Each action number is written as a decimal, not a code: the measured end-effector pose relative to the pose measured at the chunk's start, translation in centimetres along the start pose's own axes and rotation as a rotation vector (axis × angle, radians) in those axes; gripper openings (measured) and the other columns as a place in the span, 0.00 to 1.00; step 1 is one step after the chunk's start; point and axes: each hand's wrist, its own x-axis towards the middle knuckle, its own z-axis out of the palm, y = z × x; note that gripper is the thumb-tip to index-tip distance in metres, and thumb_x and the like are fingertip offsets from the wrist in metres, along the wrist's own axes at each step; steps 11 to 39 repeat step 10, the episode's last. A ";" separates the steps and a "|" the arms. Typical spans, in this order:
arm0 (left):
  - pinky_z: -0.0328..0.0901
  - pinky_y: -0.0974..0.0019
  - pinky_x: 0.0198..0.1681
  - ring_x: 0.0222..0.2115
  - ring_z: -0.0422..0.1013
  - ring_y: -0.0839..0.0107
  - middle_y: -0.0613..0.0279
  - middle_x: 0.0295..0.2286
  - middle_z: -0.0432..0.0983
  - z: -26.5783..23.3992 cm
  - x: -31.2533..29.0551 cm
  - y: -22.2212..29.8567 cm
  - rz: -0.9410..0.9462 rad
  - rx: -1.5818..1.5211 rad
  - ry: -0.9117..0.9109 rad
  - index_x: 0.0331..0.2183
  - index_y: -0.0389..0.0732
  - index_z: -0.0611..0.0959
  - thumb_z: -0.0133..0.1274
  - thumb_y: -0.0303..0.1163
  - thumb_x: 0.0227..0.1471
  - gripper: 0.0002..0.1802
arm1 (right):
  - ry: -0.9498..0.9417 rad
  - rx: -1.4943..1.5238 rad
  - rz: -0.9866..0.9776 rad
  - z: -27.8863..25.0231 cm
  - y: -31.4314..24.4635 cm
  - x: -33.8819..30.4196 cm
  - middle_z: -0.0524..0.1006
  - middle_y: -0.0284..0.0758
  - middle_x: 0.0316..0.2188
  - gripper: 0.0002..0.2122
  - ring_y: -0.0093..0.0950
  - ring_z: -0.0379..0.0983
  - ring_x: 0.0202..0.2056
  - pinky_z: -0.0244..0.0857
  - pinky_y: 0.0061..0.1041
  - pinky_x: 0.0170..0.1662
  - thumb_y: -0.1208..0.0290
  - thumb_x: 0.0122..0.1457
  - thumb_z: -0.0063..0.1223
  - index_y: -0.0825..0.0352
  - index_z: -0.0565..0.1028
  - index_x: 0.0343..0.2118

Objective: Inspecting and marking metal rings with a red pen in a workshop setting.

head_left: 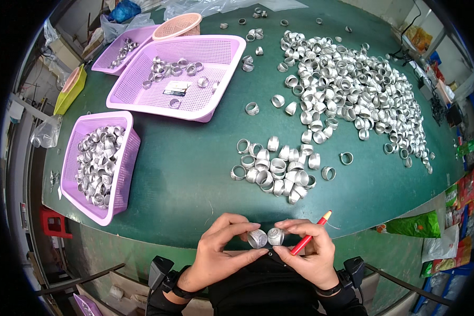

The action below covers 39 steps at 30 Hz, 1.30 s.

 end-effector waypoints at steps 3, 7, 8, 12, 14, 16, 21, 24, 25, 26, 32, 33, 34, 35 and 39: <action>0.61 0.77 0.23 0.21 0.62 0.78 0.62 0.26 0.66 -0.2 0.0 0.2 0.043 0.141 -0.024 0.31 0.38 0.76 0.63 0.27 0.26 0.22 | 0.047 -0.151 -0.036 -0.1 -0.6 0.3 0.72 0.41 0.31 0.16 0.30 0.69 0.34 0.64 0.24 0.36 0.83 0.36 0.57 0.70 0.65 0.31; 0.61 0.77 0.21 0.20 0.62 0.78 0.62 0.25 0.67 -0.2 0.0 0.4 0.071 0.192 -0.053 0.31 0.38 0.76 0.63 0.30 0.25 0.23 | 0.016 -0.285 -0.143 -0.5 -0.8 0.5 0.73 0.39 0.30 0.17 0.30 0.70 0.32 0.64 0.23 0.33 0.81 0.35 0.59 0.69 0.67 0.30; 0.61 0.77 0.21 0.20 0.62 0.78 0.62 0.25 0.67 -0.2 0.0 0.4 0.073 0.200 -0.060 0.31 0.38 0.76 0.64 0.31 0.25 0.23 | -0.004 -0.285 -0.125 -0.5 -0.9 0.4 0.73 0.40 0.30 0.18 0.31 0.69 0.34 0.62 0.25 0.37 0.81 0.34 0.60 0.69 0.66 0.31; 0.59 0.77 0.22 0.20 0.62 0.79 0.64 0.23 0.67 -0.1 0.0 0.5 0.030 0.208 -0.041 0.27 0.38 0.78 0.66 0.33 0.21 0.23 | -0.038 -0.289 -0.112 -0.8 -0.9 0.2 0.73 0.41 0.31 0.20 0.33 0.68 0.35 0.59 0.27 0.41 0.80 0.34 0.61 0.68 0.65 0.32; 0.59 0.77 0.22 0.20 0.62 0.79 0.64 0.23 0.67 -0.1 0.0 0.5 0.030 0.208 -0.041 0.27 0.38 0.78 0.66 0.33 0.21 0.23 | -0.038 -0.289 -0.112 -0.8 -0.9 0.2 0.73 0.41 0.31 0.20 0.33 0.68 0.35 0.59 0.27 0.41 0.80 0.34 0.61 0.68 0.65 0.32; 0.59 0.77 0.22 0.20 0.62 0.79 0.64 0.23 0.67 -0.1 0.0 0.5 0.030 0.208 -0.041 0.27 0.38 0.78 0.66 0.33 0.21 0.23 | -0.038 -0.289 -0.112 -0.8 -0.9 0.2 0.73 0.41 0.31 0.20 0.33 0.68 0.35 0.59 0.27 0.41 0.80 0.34 0.61 0.68 0.65 0.32; 0.59 0.77 0.22 0.20 0.62 0.79 0.64 0.23 0.67 -0.1 0.0 0.5 0.030 0.208 -0.041 0.27 0.38 0.78 0.66 0.33 0.21 0.23 | -0.038 -0.289 -0.112 -0.8 -0.9 0.2 0.73 0.41 0.31 0.20 0.33 0.68 0.35 0.59 0.27 0.41 0.80 0.34 0.61 0.68 0.65 0.32; 0.59 0.77 0.22 0.20 0.62 0.79 0.64 0.23 0.67 -0.1 0.0 0.5 0.030 0.208 -0.041 0.27 0.38 0.78 0.66 0.33 0.21 0.23 | -0.038 -0.289 -0.112 -0.8 -0.9 0.2 0.73 0.41 0.31 0.20 0.33 0.68 0.35 0.59 0.27 0.41 0.80 0.34 0.61 0.68 0.65 0.32; 0.59 0.77 0.22 0.20 0.62 0.79 0.64 0.23 0.67 -0.1 0.0 0.5 0.030 0.208 -0.041 0.27 0.38 0.78 0.66 0.33 0.21 0.23 | -0.038 -0.289 -0.112 -0.8 -0.9 0.2 0.73 0.41 0.31 0.20 0.33 0.68 0.35 0.59 0.27 0.41 0.80 0.34 0.61 0.68 0.65 0.32; 0.59 0.77 0.22 0.20 0.62 0.79 0.64 0.23 0.67 -0.1 0.0 0.5 0.030 0.208 -0.041 0.27 0.38 0.78 0.66 0.33 0.21 0.23 | -0.038 -0.289 -0.112 -0.8 -0.9 0.2 0.73 0.41 0.31 0.20 0.33 0.68 0.35 0.59 0.27 0.41 0.80 0.34 0.61 0.68 0.65 0.32; 0.59 0.77 0.22 0.20 0.62 0.79 0.64 0.23 0.67 -0.1 0.0 0.5 0.030 0.208 -0.041 0.27 0.38 0.78 0.66 0.33 0.21 0.23 | -0.038 -0.289 -0.112 -0.8 -0.9 0.2 0.73 0.41 0.31 0.20 0.33 0.68 0.35 0.59 0.27 0.41 0.80 0.34 0.61 0.68 0.65 0.32; 0.59 0.77 0.22 0.20 0.62 0.79 0.64 0.23 0.67 -0.1 0.0 0.5 0.030 0.208 -0.041 0.27 0.38 0.78 0.66 0.33 0.21 0.23 | -0.038 -0.289 -0.112 -0.8 -0.9 0.2 0.73 0.41 0.31 0.20 0.33 0.68 0.35 0.59 0.27 0.41 0.80 0.34 0.61 0.68 0.65 0.32; 0.59 0.77 0.22 0.20 0.62 0.79 0.64 0.23 0.67 -0.1 0.0 0.5 0.030 0.208 -0.041 0.27 0.38 0.78 0.66 0.33 0.21 0.23 | -0.038 -0.289 -0.112 -0.8 -0.9 0.2 0.73 0.41 0.31 0.20 0.33 0.68 0.35 0.59 0.27 0.41 0.80 0.34 0.61 0.68 0.65 0.32; 0.59 0.77 0.22 0.20 0.62 0.79 0.64 0.23 0.67 -0.1 0.0 0.5 0.030 0.208 -0.041 0.27 0.38 0.78 0.66 0.33 0.21 0.23 | -0.038 -0.289 -0.112 -0.8 -0.9 0.2 0.73 0.41 0.31 0.20 0.33 0.68 0.35 0.59 0.27 0.41 0.80 0.34 0.61 0.68 0.65 0.32; 0.59 0.77 0.22 0.20 0.62 0.79 0.64 0.23 0.67 -0.1 0.0 0.5 0.030 0.208 -0.041 0.27 0.38 0.78 0.66 0.33 0.21 0.23 | -0.038 -0.289 -0.112 -0.8 -0.9 0.2 0.73 0.41 0.31 0.20 0.33 0.68 0.35 0.59 0.27 0.41 0.80 0.34 0.61 0.68 0.65 0.32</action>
